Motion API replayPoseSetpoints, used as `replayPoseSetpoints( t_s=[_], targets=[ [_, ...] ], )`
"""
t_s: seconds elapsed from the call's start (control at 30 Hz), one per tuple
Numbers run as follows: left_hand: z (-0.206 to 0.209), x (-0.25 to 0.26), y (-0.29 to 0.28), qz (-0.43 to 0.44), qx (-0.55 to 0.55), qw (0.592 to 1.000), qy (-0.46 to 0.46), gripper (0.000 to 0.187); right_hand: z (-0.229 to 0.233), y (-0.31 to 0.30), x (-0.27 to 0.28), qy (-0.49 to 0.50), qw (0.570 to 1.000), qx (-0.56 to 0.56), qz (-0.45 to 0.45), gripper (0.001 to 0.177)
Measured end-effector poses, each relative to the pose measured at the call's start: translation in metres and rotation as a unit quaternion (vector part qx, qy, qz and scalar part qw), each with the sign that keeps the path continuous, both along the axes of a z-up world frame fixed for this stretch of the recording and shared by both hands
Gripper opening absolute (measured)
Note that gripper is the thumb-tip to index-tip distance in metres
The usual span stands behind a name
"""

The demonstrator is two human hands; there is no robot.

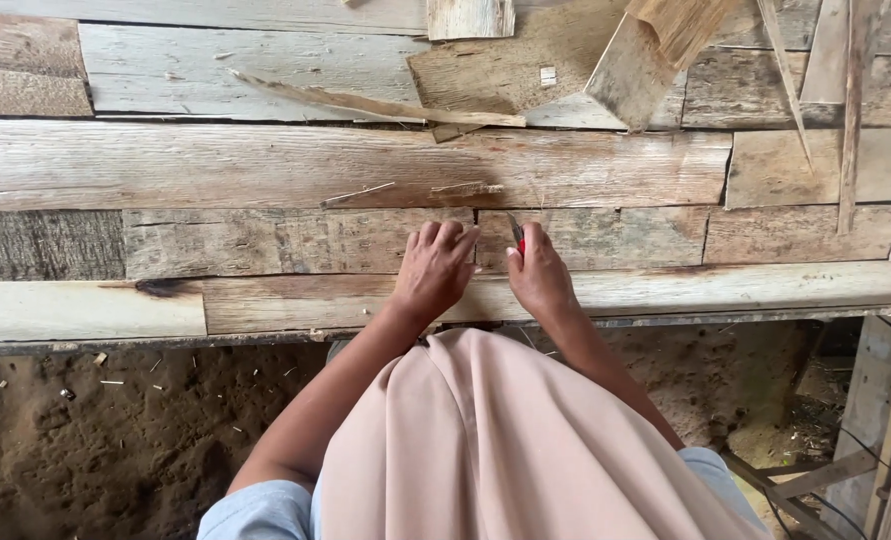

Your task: The person uses a red utility knife to cut and trim wooden planks on a workbench. They repeatedly position the planks, score the wood, and separate pieces, handling several planks one at a time.

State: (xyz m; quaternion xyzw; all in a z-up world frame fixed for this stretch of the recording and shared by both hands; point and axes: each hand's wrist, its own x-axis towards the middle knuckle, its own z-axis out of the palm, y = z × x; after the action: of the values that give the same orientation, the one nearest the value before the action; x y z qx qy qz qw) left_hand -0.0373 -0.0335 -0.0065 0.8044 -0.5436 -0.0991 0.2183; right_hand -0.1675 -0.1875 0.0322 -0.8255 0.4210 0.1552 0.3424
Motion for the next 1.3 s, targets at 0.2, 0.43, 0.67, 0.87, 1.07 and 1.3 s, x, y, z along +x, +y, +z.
replayPoseSetpoints(
  t_s=[0.2, 0.43, 0.67, 0.87, 1.07, 1.3],
  targets=[
    [0.017, 0.003, -0.012, 0.028, 0.038, 0.999, 0.024, 0.071, 0.007, 0.018, 0.000, 0.021, 0.998, 0.005, 0.063, 0.027],
    [0.023, 0.006, -0.016, 0.030, 0.058, 0.997, 0.031, 0.070, -0.012, 0.030, -0.002, 0.029, 0.994, 0.002, 0.101, 0.023],
    [0.024, 0.009, -0.019, 0.028, 0.088, 0.994, 0.062, 0.070, -0.010, 0.032, 0.007, 0.080, 0.990, -0.011, 0.118, 0.024],
    [0.028, 0.010, -0.020, 0.028, 0.094, 0.994, 0.057, 0.065, 0.007, 0.038, 0.027, 0.110, 0.987, -0.017, 0.115, 0.037],
    [0.021, 0.010, -0.019, 0.028, 0.077, 0.995, 0.049, 0.069, 0.006, 0.038, 0.033, 0.144, 0.985, 0.010, 0.099, 0.055],
    [0.015, 0.008, -0.021, 0.029, 0.100, 0.993, 0.056, 0.073, 0.004, 0.039, 0.031, 0.169, 0.981, 0.044, 0.083, 0.061]
  ],
)
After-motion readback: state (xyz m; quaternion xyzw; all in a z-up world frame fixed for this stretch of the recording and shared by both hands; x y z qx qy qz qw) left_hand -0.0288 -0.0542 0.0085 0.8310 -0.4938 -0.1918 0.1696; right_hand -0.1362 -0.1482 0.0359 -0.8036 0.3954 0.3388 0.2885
